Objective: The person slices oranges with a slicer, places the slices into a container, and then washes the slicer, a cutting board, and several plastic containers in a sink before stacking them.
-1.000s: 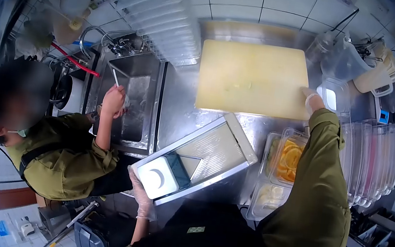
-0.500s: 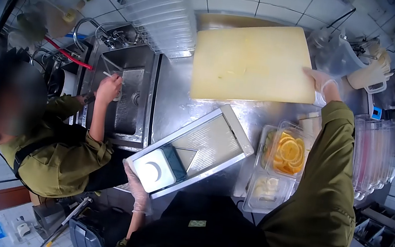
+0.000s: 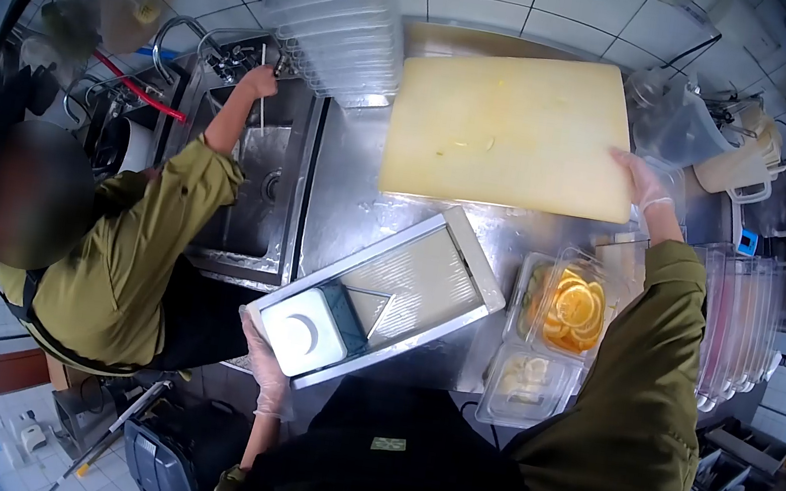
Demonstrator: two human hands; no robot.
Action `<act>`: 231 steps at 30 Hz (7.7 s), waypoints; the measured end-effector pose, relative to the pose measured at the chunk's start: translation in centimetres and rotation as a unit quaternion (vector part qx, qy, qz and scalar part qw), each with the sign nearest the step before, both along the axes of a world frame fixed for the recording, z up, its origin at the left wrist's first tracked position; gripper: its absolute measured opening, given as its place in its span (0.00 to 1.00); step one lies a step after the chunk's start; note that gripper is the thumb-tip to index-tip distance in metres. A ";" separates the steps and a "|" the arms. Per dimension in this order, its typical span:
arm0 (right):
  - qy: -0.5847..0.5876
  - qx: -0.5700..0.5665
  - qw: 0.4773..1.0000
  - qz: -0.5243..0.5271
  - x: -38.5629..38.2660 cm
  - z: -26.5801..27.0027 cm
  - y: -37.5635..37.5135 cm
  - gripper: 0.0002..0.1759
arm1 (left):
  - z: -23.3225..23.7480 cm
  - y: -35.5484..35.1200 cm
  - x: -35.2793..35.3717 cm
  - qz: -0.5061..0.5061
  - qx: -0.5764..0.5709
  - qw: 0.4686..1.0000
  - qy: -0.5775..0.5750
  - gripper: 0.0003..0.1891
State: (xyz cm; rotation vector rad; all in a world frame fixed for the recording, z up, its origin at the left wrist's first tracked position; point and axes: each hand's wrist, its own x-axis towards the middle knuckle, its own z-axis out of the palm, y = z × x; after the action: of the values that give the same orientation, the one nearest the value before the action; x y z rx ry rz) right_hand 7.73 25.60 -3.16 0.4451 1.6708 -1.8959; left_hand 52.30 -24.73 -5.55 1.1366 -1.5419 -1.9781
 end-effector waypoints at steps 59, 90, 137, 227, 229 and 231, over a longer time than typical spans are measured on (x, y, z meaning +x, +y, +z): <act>0.376 0.226 0.817 -0.375 34.6 28.6 1.1 0.22 | -4.8 7.9 -21.6 -0.024 -0.006 0.987 0.161 0.31; 0.285 0.072 0.870 -0.397 39.1 33.6 -8.6 0.21 | 4.9 3.5 -25.1 -0.603 0.137 0.711 0.336 0.26; 0.124 0.071 0.974 -0.175 21.5 4.3 -67.3 0.11 | -5.3 -34.4 -43.5 -0.384 -0.520 0.763 0.007 0.30; -0.016 0.219 0.968 0.117 13.2 -28.2 -75.1 0.27 | 18.1 -51.8 -25.2 -0.279 -0.306 0.908 -0.067 0.06; -0.017 0.212 0.975 0.067 13.5 -28.1 -76.3 0.28 | 18.8 -51.8 -25.3 -0.290 -0.318 0.899 -0.075 0.06; -0.128 0.007 0.992 -0.001 13.7 -28.0 -78.9 0.27 | 19.1 -52.0 -25.6 -0.280 -0.299 0.911 -0.055 0.07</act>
State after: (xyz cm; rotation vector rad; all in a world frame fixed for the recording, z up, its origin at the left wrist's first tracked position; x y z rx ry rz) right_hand 21.42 -53.30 -31.16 0.6649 1.5153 -1.7467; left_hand 26.73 -76.77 13.53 0.5914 -2.5140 -1.5324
